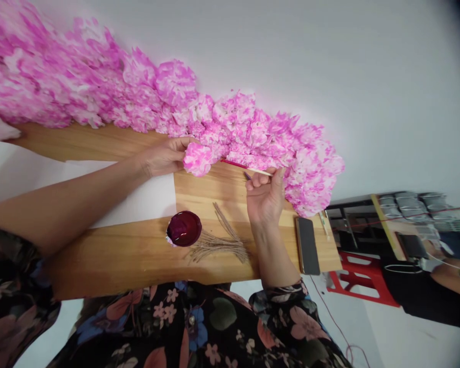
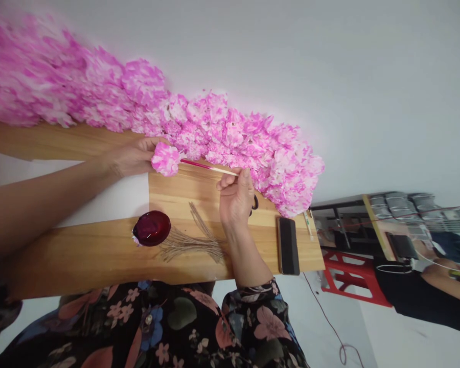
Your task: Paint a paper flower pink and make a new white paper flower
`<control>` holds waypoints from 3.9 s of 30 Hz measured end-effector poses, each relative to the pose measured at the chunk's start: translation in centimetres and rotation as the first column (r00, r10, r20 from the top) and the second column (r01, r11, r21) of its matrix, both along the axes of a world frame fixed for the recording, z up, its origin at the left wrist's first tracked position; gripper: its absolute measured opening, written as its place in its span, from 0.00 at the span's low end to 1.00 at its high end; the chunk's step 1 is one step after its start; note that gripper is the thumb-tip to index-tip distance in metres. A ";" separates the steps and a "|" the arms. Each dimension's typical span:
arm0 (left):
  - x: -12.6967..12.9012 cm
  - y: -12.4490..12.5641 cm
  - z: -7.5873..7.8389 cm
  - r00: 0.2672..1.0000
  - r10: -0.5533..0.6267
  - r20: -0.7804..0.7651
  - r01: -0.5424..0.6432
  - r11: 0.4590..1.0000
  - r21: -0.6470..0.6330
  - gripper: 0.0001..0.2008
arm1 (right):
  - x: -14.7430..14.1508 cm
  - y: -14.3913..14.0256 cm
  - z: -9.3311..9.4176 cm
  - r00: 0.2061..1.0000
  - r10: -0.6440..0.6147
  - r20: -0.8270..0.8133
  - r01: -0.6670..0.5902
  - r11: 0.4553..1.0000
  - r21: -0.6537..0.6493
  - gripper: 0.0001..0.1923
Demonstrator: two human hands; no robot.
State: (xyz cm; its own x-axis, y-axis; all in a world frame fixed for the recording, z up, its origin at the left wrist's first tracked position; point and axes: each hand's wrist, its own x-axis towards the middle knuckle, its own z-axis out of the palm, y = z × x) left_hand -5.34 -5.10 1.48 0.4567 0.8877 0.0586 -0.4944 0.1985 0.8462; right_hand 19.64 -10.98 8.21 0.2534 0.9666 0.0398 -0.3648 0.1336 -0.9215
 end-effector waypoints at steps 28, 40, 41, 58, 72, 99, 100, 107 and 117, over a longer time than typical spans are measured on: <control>0.3 -0.3 0.7 0.997 -0.061 -0.050 0.061 0.998 0.008 0.11 | 0.1 0.1 -0.9 0.994 0.026 0.104 -0.027 1.000 0.006 0.21; 0.4 -0.3 0.6 0.997 -0.047 -0.059 0.047 0.999 -0.003 0.12 | 0.2 0.2 -1.0 0.999 0.019 0.044 -0.019 1.000 -0.005 0.24; 0.4 -0.3 0.6 0.997 -0.048 -0.056 0.048 0.999 -0.005 0.12 | 0.1 0.2 -0.9 1.000 0.013 0.024 -0.013 1.000 0.004 0.24; 0.3 -0.4 0.9 0.997 -0.060 -0.048 0.058 0.997 -0.046 0.13 | -0.4 -0.7 -0.7 0.991 0.086 0.099 -0.095 0.991 0.090 0.21; 0.4 -0.1 0.5 0.997 -0.072 -0.040 0.070 0.997 -0.035 0.14 | -0.1 -0.5 -1.2 0.978 0.102 0.184 -0.113 0.993 0.048 0.21; 0.4 -0.2 0.5 0.999 -0.037 -0.022 0.036 0.998 -0.052 0.11 | -0.2 -0.4 -1.1 0.982 0.104 0.155 -0.116 0.991 0.073 0.21; 0.4 -0.2 0.5 0.999 -0.038 -0.018 0.037 0.998 -0.048 0.12 | -0.2 -0.5 -1.1 0.981 0.101 0.166 -0.115 0.991 0.075 0.21; 0.5 -0.4 1.0 0.996 -0.013 -0.093 0.006 0.997 -0.079 0.09 | 0.1 -0.3 -0.9 0.982 0.039 0.184 -0.065 0.989 0.134 0.20; 0.4 -0.5 1.2 0.992 -0.015 -0.122 0.006 0.997 -0.073 0.08 | 0.2 -0.2 -0.7 0.992 0.011 0.124 -0.029 0.990 0.138 0.20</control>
State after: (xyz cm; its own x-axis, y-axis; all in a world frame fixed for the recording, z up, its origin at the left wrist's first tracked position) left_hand -4.91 -5.60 2.66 0.4655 0.8828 -0.0629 -0.3856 0.2662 0.8834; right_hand 19.85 -11.15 7.52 0.2190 0.9541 0.2043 -0.2540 0.2579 -0.9322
